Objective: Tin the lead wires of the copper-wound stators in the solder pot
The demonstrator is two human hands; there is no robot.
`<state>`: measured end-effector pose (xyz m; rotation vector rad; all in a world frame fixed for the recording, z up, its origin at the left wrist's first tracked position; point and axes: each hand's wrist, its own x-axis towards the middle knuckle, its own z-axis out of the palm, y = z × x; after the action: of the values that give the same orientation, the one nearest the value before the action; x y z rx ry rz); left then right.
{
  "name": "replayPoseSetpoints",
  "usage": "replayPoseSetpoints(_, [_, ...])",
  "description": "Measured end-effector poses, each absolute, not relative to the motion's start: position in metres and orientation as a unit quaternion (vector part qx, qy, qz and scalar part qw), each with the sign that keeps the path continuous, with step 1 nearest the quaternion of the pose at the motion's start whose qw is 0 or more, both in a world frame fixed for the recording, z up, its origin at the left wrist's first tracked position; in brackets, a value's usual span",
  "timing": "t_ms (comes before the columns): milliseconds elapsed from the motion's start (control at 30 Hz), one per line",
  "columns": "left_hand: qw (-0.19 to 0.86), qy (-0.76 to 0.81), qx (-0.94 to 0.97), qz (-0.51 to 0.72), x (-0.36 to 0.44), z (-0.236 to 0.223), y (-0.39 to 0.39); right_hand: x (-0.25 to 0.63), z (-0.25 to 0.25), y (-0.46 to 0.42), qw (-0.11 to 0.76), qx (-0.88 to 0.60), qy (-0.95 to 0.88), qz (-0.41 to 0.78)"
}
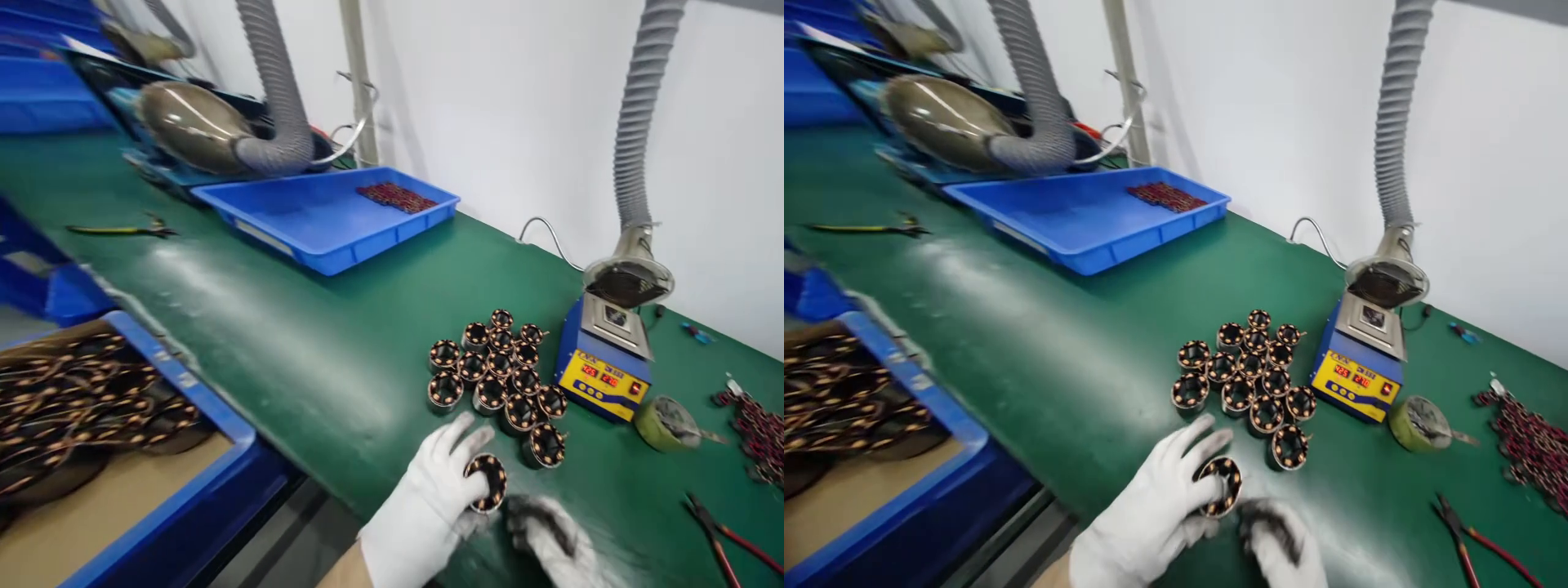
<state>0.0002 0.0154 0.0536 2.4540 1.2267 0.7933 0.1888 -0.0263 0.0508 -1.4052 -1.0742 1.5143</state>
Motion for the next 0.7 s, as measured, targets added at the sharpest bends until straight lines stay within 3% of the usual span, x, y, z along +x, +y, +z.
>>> replayPoseSetpoints(100, [0.313, 0.375, 0.819, 0.301, 0.009, 0.052, 0.001, 0.187, 0.059, -0.038, 0.51, -0.513, -0.339, 0.601])
replayPoseSetpoints(233, [0.54, 0.312, 0.71, 0.327, 0.021, 0.053, -0.005, 0.17, 0.066, -0.041, 0.47, -0.36, -0.275, 0.758])
replayPoseSetpoints(433, [0.423, 0.356, 0.748, 0.368, 0.02, 0.045, -0.015, 0.158, 0.049, -0.042, 0.503, -0.288, -0.054, 0.813])
replayPoseSetpoints(567, [0.487, 0.348, 0.698, 0.392, 0.025, 0.057, -0.003, 0.156, 0.045, -0.042, 0.513, -0.277, -0.068, 0.809])
replayPoseSetpoints(700, [0.604, 0.432, 0.507, 0.438, 0.029, 0.067, 0.017, 0.157, 0.044, -0.042, 0.497, -0.252, -0.111, 0.823])
